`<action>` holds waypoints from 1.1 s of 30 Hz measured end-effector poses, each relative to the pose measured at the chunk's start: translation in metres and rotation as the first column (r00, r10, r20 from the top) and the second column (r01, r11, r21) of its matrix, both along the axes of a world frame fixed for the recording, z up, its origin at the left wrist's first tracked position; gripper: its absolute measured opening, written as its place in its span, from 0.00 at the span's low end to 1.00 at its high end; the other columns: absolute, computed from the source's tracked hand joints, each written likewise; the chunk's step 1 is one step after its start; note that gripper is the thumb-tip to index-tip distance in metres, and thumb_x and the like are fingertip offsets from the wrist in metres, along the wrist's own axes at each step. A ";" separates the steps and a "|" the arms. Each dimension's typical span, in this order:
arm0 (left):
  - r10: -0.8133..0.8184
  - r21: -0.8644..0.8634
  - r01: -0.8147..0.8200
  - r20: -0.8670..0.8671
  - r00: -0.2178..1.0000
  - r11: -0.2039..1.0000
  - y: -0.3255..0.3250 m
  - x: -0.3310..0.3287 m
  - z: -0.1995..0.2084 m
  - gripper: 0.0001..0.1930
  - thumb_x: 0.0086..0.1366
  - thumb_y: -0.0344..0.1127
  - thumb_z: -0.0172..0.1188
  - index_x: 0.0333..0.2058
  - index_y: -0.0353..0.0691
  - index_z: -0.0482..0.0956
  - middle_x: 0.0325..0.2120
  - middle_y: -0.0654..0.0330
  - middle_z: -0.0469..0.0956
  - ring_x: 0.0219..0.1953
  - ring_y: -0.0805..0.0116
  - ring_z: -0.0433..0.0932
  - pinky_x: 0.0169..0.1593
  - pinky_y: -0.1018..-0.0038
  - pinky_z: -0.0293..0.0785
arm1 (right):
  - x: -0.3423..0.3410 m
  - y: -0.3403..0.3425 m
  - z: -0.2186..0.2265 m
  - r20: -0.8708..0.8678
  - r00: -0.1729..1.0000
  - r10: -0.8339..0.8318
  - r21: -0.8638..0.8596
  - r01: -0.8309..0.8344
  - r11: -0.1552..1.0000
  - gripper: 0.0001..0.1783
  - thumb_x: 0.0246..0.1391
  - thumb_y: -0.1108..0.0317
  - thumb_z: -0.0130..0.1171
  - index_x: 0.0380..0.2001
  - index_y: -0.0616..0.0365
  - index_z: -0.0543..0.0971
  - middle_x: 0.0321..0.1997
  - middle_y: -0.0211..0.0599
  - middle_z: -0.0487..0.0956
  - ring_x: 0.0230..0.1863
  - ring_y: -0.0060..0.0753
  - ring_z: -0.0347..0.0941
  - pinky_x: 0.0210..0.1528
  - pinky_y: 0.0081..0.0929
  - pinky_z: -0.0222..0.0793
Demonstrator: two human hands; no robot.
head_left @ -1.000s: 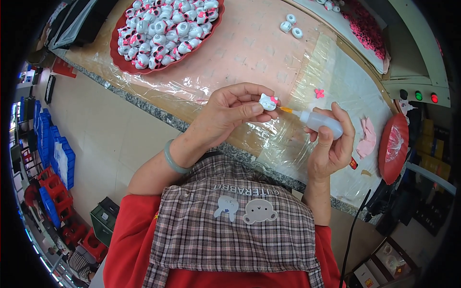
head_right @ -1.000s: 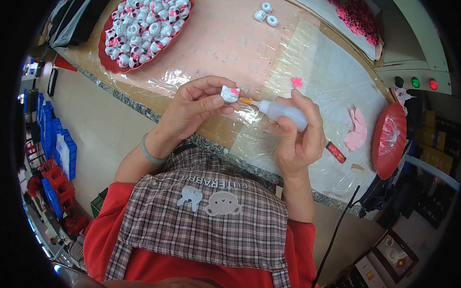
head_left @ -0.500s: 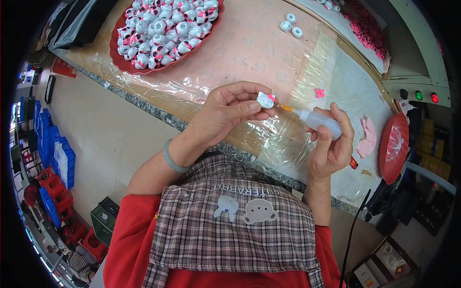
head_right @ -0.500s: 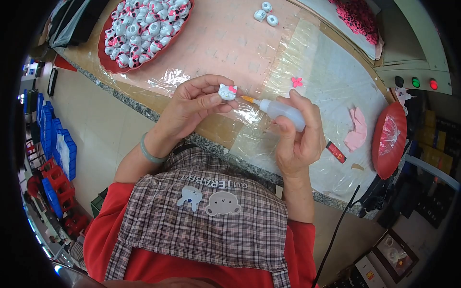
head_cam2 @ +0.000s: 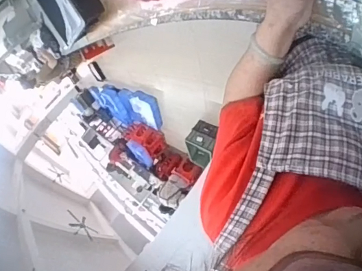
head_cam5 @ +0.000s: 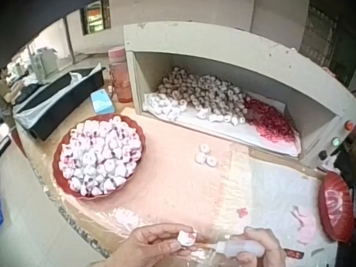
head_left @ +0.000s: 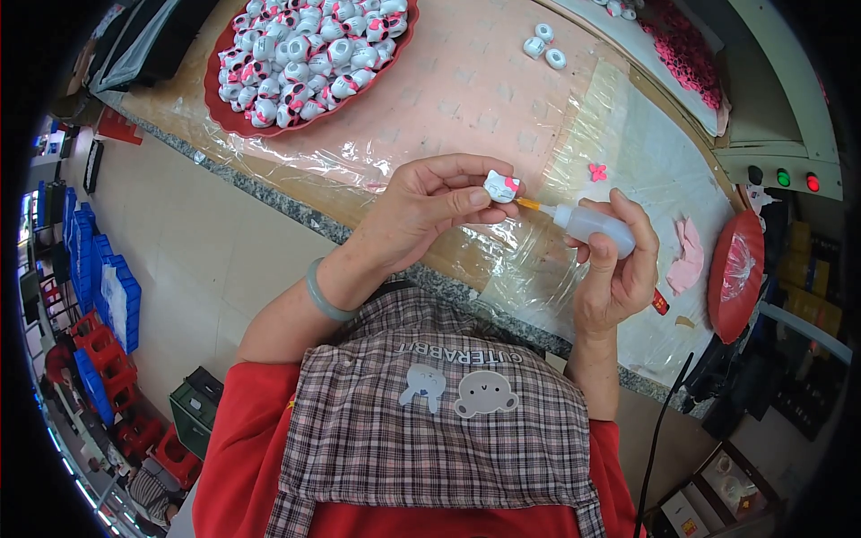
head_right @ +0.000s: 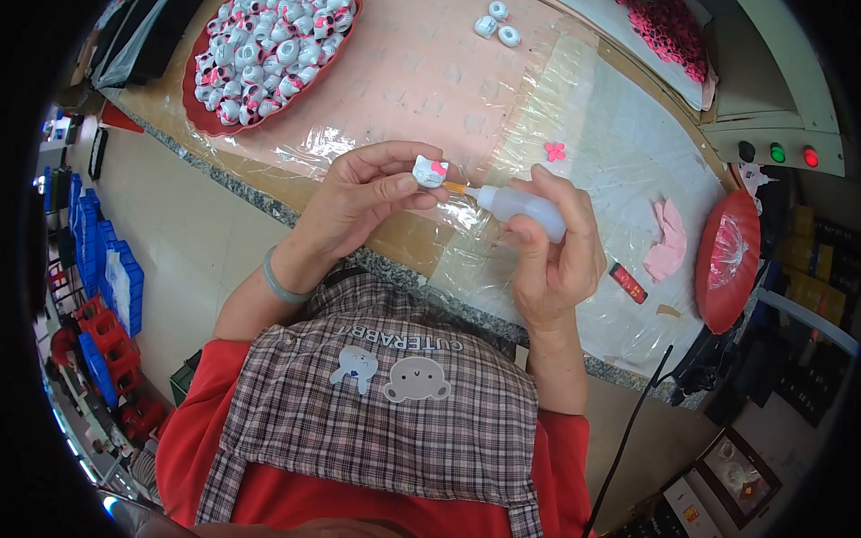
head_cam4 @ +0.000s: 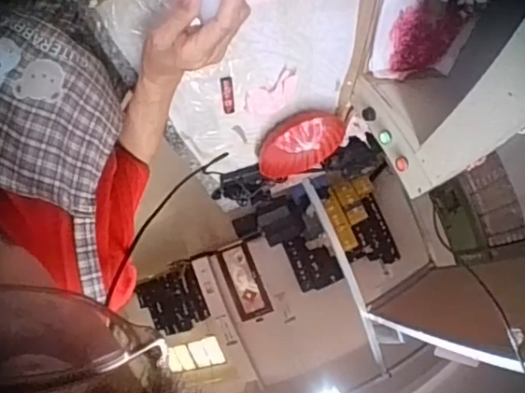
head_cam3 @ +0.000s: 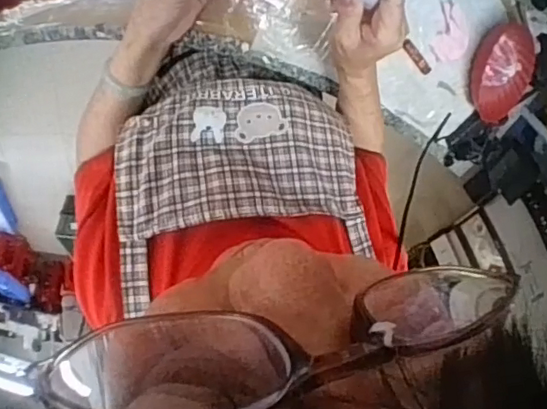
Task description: The person picks up a white plastic head and applies glue from a squeeze bottle to its side. They then press a small pink bow onto the glued area and place the completed head into a red tray.
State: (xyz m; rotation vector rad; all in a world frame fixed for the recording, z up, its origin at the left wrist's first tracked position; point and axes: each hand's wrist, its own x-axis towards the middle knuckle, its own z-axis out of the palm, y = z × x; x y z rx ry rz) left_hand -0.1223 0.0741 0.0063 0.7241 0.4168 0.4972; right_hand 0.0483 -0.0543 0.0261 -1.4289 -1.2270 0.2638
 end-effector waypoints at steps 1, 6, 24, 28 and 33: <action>-0.001 -0.001 0.001 0.000 1.000 1.000 0.000 0.000 0.000 0.15 0.64 0.24 0.54 0.49 0.28 0.72 0.43 0.49 0.77 0.43 0.62 0.79 0.50 0.74 0.78 | 0.000 0.000 -0.001 -0.007 1.000 0.002 0.014 -0.002 1.000 0.20 0.61 0.65 0.52 0.52 0.67 0.69 0.38 0.50 0.78 0.25 0.24 0.71 0.25 0.14 0.65; -0.013 0.005 0.013 0.001 1.000 1.000 -0.001 0.000 0.000 0.15 0.64 0.24 0.53 0.49 0.28 0.72 0.43 0.49 0.77 0.43 0.62 0.80 0.50 0.74 0.78 | -0.001 0.000 -0.003 0.010 1.000 -0.005 0.020 0.005 1.000 0.20 0.61 0.65 0.52 0.52 0.67 0.68 0.38 0.50 0.77 0.25 0.24 0.72 0.25 0.15 0.65; -0.040 0.034 0.042 -0.047 0.998 0.999 0.003 -0.002 -0.002 0.16 0.64 0.28 0.54 0.51 0.32 0.72 0.46 0.47 0.75 0.43 0.66 0.79 0.48 0.75 0.76 | 0.032 0.007 0.009 -0.567 0.820 -0.082 -0.013 0.090 0.996 0.20 0.50 0.79 0.60 0.45 0.62 0.65 0.42 0.43 0.73 0.31 0.27 0.74 0.33 0.21 0.73; -0.056 0.029 0.057 -0.025 0.998 0.998 0.004 -0.001 -0.002 0.16 0.65 0.28 0.54 0.50 0.33 0.72 0.46 0.47 0.75 0.43 0.66 0.79 0.48 0.75 0.76 | 0.045 0.008 0.014 -0.585 0.785 -0.205 -0.184 0.117 0.976 0.15 0.51 0.77 0.60 0.41 0.62 0.69 0.36 0.35 0.74 0.31 0.22 0.72 0.35 0.20 0.71; -0.065 0.019 0.066 -0.006 0.998 0.998 0.004 -0.001 -0.002 0.16 0.65 0.28 0.54 0.50 0.33 0.72 0.46 0.47 0.75 0.43 0.66 0.79 0.48 0.75 0.76 | 0.068 0.005 -0.007 -0.235 0.920 -0.315 -0.389 0.208 0.898 0.13 0.49 0.75 0.60 0.39 0.61 0.72 0.35 0.35 0.76 0.32 0.24 0.72 0.36 0.21 0.68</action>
